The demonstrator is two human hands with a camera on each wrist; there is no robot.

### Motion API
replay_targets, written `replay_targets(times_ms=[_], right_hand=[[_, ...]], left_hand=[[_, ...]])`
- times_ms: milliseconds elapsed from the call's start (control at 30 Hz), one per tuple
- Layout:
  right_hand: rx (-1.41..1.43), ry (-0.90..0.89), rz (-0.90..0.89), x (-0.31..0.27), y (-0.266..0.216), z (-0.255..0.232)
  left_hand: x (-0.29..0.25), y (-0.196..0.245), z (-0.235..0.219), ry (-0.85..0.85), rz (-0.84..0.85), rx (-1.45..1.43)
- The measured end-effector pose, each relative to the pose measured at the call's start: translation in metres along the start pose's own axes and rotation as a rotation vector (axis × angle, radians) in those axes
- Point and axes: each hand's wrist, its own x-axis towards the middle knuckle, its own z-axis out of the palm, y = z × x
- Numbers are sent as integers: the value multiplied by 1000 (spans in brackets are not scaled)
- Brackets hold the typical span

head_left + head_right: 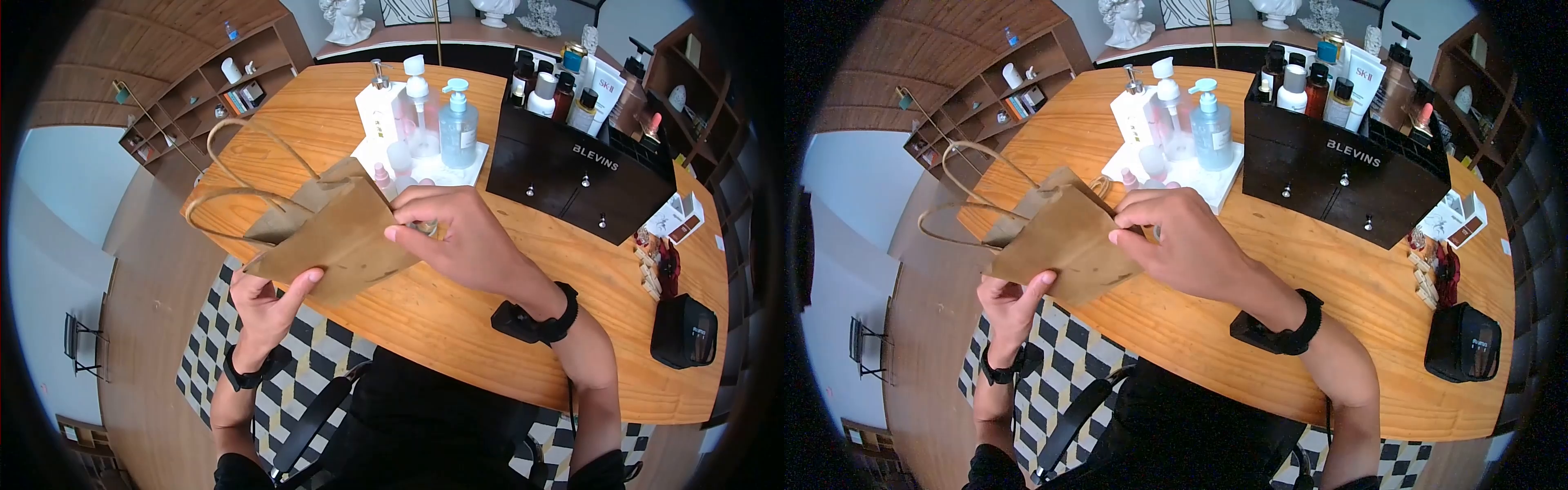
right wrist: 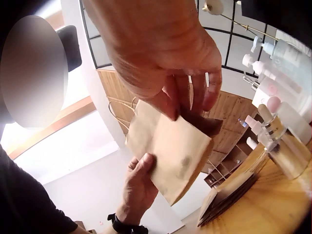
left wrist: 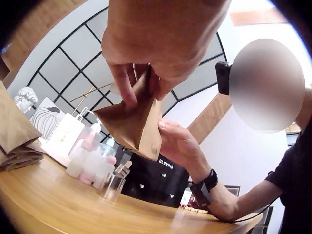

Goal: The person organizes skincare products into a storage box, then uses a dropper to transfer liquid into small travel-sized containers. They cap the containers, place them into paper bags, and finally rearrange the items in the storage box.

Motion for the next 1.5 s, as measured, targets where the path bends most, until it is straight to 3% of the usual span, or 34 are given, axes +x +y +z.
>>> replay_targets(times_ms=[100,267,367,433,500,667,767,833,900,1067,1133,1267,1333,1400,1467,1500], right_hand=[[55,15,100,-2,-4,1],[133,58,51,0,-3,4],[172,36,115,0,-9,1],[192,16,182,0,-15,0],[264,115,143,0,-19,4],[197,65,187,0,-17,2],[125,44,158,0,-12,3],[147,41,141,0,-8,4],[141,69,-1,0,0,6],[172,59,72,-1,-1,8],[191,55,98,-2,-1,10],[132,43,92,-3,-5,12],[71,29,116,-3,-8,12],[-7,148,-9,-1,-13,13],[31,176,28,1,-14,5],[71,199,67,2,-14,0]], left_hand=[[1,2,0,6,25,63],[-4,3,-1,30,-17,116],[-3,7,-3,22,-153,92],[-2,-4,-6,-54,123,180],[-3,-3,4,30,112,84],[-13,-14,13,212,94,-156],[-24,-29,-5,205,101,69],[-17,-21,-10,104,387,459],[-14,-14,-11,79,389,447],[-9,-18,-7,73,402,420],[-2,-20,-2,16,465,210],[-7,-29,-5,50,502,106],[-16,-20,-20,89,427,533],[-18,-25,-37,-7,368,538],[-7,-44,-44,134,338,604],[3,-44,-41,301,289,684]])
